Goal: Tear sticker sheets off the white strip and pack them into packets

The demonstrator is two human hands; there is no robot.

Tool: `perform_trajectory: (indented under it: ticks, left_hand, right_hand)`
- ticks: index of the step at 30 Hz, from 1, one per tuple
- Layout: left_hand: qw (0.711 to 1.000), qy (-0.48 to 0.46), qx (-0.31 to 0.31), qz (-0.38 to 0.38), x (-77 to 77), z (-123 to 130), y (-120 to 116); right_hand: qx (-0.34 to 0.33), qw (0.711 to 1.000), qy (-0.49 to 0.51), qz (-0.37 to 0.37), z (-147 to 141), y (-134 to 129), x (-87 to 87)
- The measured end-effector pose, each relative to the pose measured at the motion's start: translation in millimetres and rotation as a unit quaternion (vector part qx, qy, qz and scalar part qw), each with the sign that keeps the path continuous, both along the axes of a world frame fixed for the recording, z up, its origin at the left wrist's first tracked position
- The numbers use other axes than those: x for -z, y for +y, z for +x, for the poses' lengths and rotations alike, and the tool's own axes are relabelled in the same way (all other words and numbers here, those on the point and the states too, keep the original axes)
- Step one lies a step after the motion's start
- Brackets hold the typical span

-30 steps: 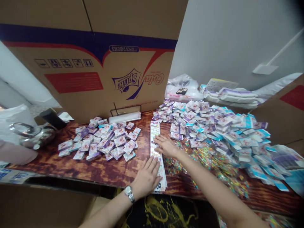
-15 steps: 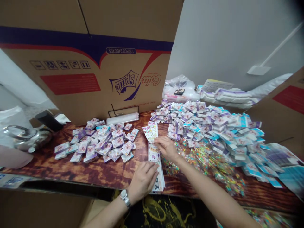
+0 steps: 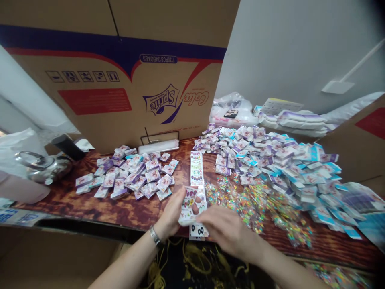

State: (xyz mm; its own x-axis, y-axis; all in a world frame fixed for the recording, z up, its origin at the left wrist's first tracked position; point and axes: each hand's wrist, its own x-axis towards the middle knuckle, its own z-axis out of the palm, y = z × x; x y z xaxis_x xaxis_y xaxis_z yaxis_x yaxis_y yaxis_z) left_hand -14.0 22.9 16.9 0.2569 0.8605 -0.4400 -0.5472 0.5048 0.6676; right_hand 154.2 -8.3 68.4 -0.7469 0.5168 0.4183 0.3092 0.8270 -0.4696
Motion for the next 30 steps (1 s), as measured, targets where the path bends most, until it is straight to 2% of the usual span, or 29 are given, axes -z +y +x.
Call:
perform_trajectory:
  ticks: [2, 4, 6, 8, 10, 12, 15, 19, 23, 27, 30]
  left_hand:
    - [0.996, 0.046, 0.022, 0.073, 4.6, -1, -7]
    - [0.982, 0.089, 0.070, 0.154, 4.6, -4, -12]
    - [0.954, 0.147, 0.113, 0.235, 1.1, -8, -15]
    - [0.925, 0.205, 0.146, 0.283, -2.9, -11, -16]
    - [0.925, 0.213, 0.161, 0.270, -4.5, -12, -16]
    - [0.951, 0.163, 0.150, 0.218, -2.9, -9, -16]
    - [0.985, 0.064, 0.085, 0.138, 1.4, -2, -16]
    - [0.996, -0.063, 0.011, 0.068, 0.7, 3, -16]
    - [0.985, -0.172, 0.013, 0.013, -4.3, 3, -16]
    - [0.990, -0.142, -0.024, -0.005, -6.7, 7, -16]
    - [0.994, -0.087, -0.052, 0.030, -7.1, 7, -15]
  right_hand:
    - [0.084, 0.996, 0.042, 0.003, 1, 16, 0.8]
    - [0.142, 0.987, 0.068, 0.021, 1, 34, 2.6]
    - [0.165, 0.982, 0.080, 0.033, -1, 50, 5.6]
    - [0.177, 0.980, 0.082, 0.039, -5, 60, 8.5]
    - [0.185, 0.977, 0.082, 0.064, -8, 64, 9.9]
    - [0.186, 0.973, 0.081, 0.105, -8, 62, 10.1]
    - [0.145, 0.968, 0.060, 0.194, -7, 50, 11.7]
    - [0.077, 0.953, -0.009, 0.292, -7, 30, 23.5]
    - [0.089, 0.947, -0.052, 0.303, -7, 25, 38.8]
    - [0.082, 0.950, -0.049, 0.298, -8, 29, 43.2]
    - [0.086, 0.971, -0.023, 0.220, -9, 30, 40.2]
